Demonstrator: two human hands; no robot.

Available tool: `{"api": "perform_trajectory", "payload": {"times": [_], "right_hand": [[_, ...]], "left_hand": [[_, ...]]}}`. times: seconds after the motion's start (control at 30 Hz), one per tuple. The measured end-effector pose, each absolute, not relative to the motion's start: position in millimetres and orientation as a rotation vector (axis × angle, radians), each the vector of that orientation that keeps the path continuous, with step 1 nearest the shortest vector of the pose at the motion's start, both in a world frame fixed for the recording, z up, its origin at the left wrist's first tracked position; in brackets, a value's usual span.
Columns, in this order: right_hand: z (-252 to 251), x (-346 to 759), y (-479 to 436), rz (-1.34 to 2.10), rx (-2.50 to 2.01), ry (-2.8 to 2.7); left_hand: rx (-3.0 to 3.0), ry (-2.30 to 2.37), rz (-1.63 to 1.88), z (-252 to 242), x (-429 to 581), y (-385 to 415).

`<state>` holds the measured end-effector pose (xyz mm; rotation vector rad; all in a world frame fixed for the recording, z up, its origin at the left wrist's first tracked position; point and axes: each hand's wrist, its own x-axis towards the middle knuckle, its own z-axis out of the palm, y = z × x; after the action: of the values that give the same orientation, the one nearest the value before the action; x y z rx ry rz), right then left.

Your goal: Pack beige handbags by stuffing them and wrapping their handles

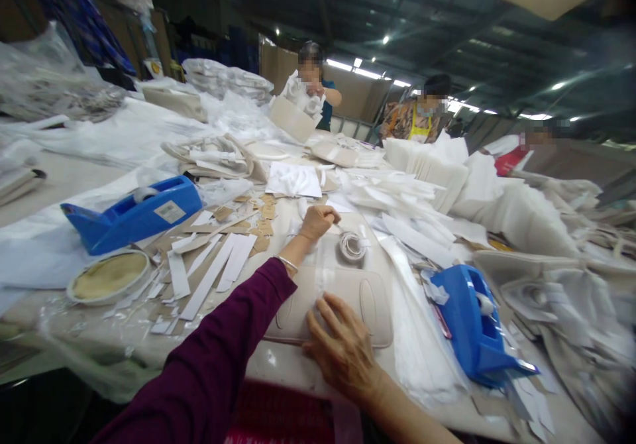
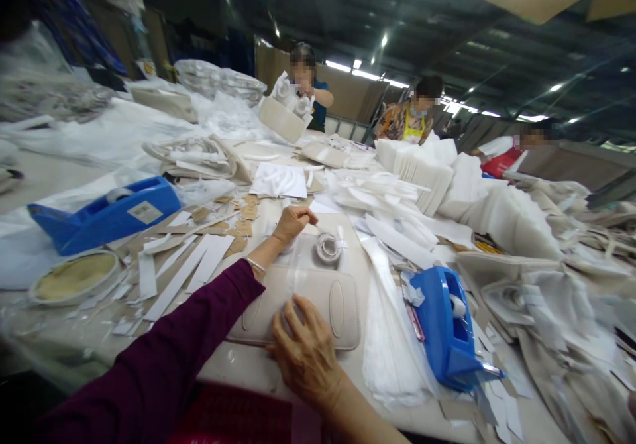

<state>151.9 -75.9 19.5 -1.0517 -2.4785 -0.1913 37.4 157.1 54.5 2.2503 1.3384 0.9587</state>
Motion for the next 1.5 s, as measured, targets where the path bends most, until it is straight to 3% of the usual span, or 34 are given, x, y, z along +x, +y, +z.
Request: {"api": "perform_trajectory", "payload": {"times": [0.13,0.37,0.5,0.77,0.93,1.17,1.5], "right_hand": [[15,151,-76,-0.189,-1.056,-2.443],[18,158,-77,-0.001,-1.009,-2.402],[9,191,-118,0.058,-1.066,-2.275],[-38,213,-188,-0.177,-1.114,-2.251],[-16,177,-187,-0.144,-0.918,-2.161],[18,146,-194,-0.120,-0.984,-2.052],[25,129,-202,-0.075,-1.046,-2.052]], "left_hand": [[2.334,0.947,1.061,64,14,96],[2.589,0.699,0.948,11,-23,-22],[2.643,0.669,0.913,1,-24,-24],[2.616,0.629,0.982,-3,-23,-19],[2.646,0.599,0.944,-1,-24,-20],[2.763,0.642,0.851,-2,-24,-22],[2.776,0.665,0.876,-9,-21,-21]]}}
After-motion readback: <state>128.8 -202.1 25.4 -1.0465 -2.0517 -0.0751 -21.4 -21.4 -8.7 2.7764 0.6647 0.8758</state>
